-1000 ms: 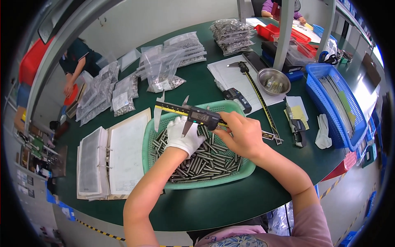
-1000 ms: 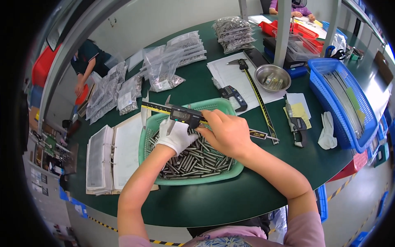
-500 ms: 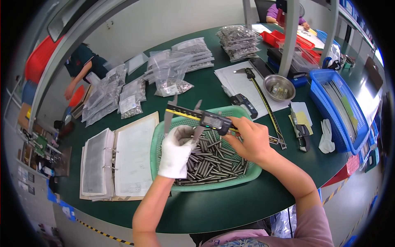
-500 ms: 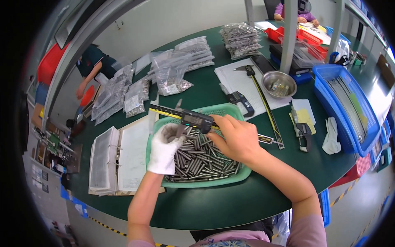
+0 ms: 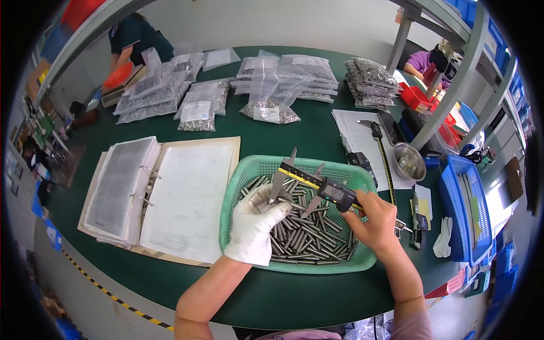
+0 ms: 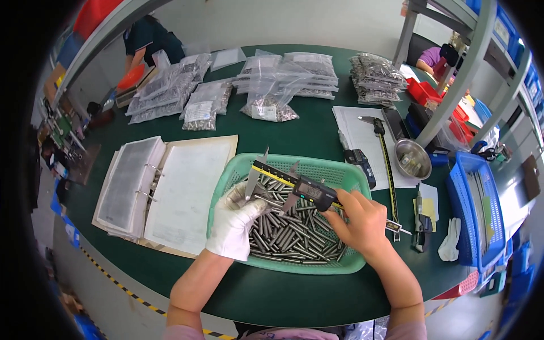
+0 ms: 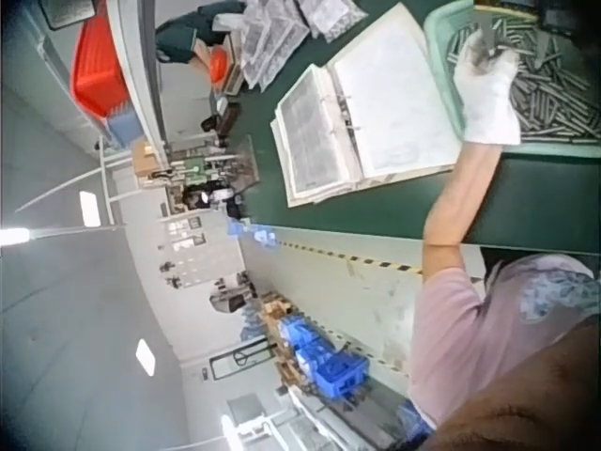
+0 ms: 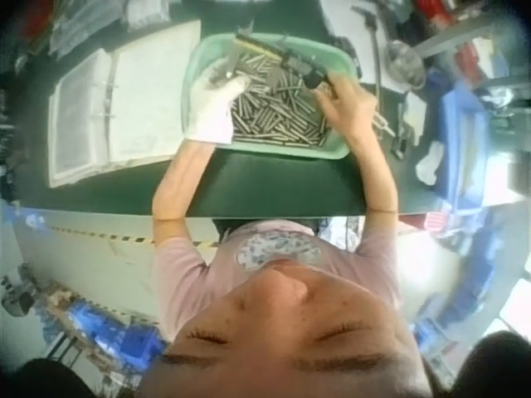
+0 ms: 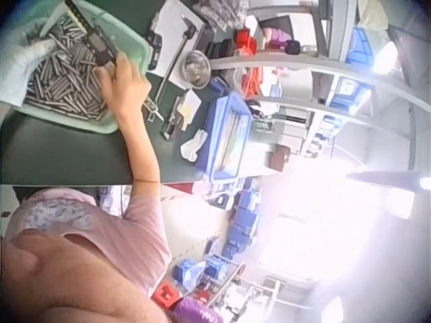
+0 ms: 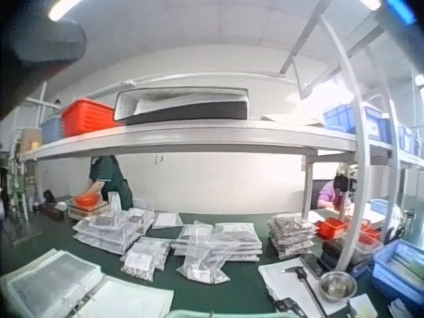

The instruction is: The person is using a digital caliper to measure the dimensions of small cylindrical metal parts taken from a basket.

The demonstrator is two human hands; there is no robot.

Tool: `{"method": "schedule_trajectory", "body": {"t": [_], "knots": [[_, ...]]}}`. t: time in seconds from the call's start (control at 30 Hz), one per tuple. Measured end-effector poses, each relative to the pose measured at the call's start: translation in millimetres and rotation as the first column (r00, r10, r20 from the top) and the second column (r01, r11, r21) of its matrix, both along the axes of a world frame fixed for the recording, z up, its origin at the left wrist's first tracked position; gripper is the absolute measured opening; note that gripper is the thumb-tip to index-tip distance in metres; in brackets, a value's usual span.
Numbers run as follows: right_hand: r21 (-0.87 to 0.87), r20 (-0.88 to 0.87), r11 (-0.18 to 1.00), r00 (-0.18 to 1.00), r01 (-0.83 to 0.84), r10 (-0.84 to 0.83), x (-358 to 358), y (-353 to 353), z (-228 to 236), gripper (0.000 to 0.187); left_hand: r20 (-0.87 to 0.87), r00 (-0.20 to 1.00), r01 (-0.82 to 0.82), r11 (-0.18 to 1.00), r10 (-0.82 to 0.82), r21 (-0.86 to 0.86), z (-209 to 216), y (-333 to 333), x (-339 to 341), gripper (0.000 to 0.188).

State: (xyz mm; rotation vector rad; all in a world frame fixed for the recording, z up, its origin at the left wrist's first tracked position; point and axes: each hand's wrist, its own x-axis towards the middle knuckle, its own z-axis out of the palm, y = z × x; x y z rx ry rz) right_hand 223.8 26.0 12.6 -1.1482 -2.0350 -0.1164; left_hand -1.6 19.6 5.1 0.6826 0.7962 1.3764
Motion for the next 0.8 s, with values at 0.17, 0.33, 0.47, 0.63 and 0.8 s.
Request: {"method": "schedule_trajectory", "body": {"t": [0.17,0.33,0.47,0.63,0.8], "knots": [[-0.016,0.015,1.000,1.000,-0.021,0.021,0.7,0.0,1.7,0.034,0.034,0.999,0.003,1.000,-0.003,-0.020,3.7,-1.0,-1.2,0.029],[-0.026,0.010,0.999,0.999,-0.034,0.034,3.0,0.4,1.0,0.034,0.049,0.999,0.005,1.000,-0.004,-0.019,2.6,-0.5,-1.7,0.028],[-0.019,0.017,0.999,0.999,-0.033,0.033,2.7,-0.1,1.4,0.034,0.048,0.999,-0.002,1.000,0.003,-0.014,1.6,-0.1,-1.7,0.028],[-0.026,0.021,0.999,0.999,-0.031,0.031,2.6,-0.4,0.9,0.033,0.031,0.999,-0.014,1.000,0.014,-0.015,3.6,-1.4,-2.2,0.028],[-0.025,0.019,0.999,1.000,-0.024,0.024,4.4,-0.7,0.9,0.032,0.023,1.000,-0.017,0.999,0.018,-0.028,5.5,-1.5,-0.5,0.029]]}}
